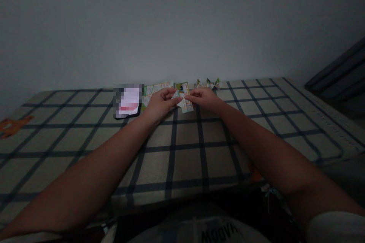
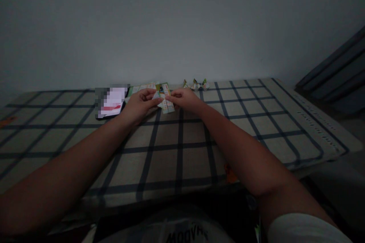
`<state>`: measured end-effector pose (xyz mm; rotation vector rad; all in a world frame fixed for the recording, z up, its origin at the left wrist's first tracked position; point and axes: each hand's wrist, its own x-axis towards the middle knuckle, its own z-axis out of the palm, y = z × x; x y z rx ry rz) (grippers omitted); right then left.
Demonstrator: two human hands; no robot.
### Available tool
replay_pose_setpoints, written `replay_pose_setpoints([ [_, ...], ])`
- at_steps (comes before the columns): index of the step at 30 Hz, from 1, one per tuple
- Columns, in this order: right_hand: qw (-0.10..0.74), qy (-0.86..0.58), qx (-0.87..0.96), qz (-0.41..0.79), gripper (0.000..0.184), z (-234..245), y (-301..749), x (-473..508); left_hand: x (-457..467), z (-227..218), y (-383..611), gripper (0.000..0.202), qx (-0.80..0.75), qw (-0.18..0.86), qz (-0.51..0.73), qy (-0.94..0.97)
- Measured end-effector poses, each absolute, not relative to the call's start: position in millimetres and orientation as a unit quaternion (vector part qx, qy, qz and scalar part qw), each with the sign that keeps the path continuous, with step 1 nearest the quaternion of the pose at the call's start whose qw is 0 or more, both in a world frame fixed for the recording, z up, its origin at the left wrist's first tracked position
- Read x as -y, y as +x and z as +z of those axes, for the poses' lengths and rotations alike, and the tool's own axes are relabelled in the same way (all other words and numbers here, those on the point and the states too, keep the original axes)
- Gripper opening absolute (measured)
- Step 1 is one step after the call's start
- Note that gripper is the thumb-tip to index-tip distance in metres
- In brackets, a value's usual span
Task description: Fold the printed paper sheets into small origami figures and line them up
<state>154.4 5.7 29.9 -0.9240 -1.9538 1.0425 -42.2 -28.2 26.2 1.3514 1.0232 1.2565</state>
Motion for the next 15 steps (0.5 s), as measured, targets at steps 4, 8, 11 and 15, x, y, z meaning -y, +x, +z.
replay_pose_setpoints([
  [4,0.351,-0.354,0.778,0.382,0.036,30.9,157.3,-5.8,26.7,24.5,-44.2,0.045,-0.427,0.477,0.511,0.574],
  [8,0.354,-0.362,0.778,0.372,0.034,34.4,154.9,-2.8,26.5,22.6,-43.3,0.046,-0.429,0.466,0.515,0.578],
  [11,0.36,-0.368,0.774,0.369,0.031,35.4,152.2,-1.3,25.7,22.4,-42.9,0.046,-0.426,0.472,0.514,0.575],
  [15,0.349,-0.374,0.76,0.4,0.033,32.8,152.8,-2.1,21.7,20.4,-44.6,0.048,-0.424,0.453,0.528,0.58],
])
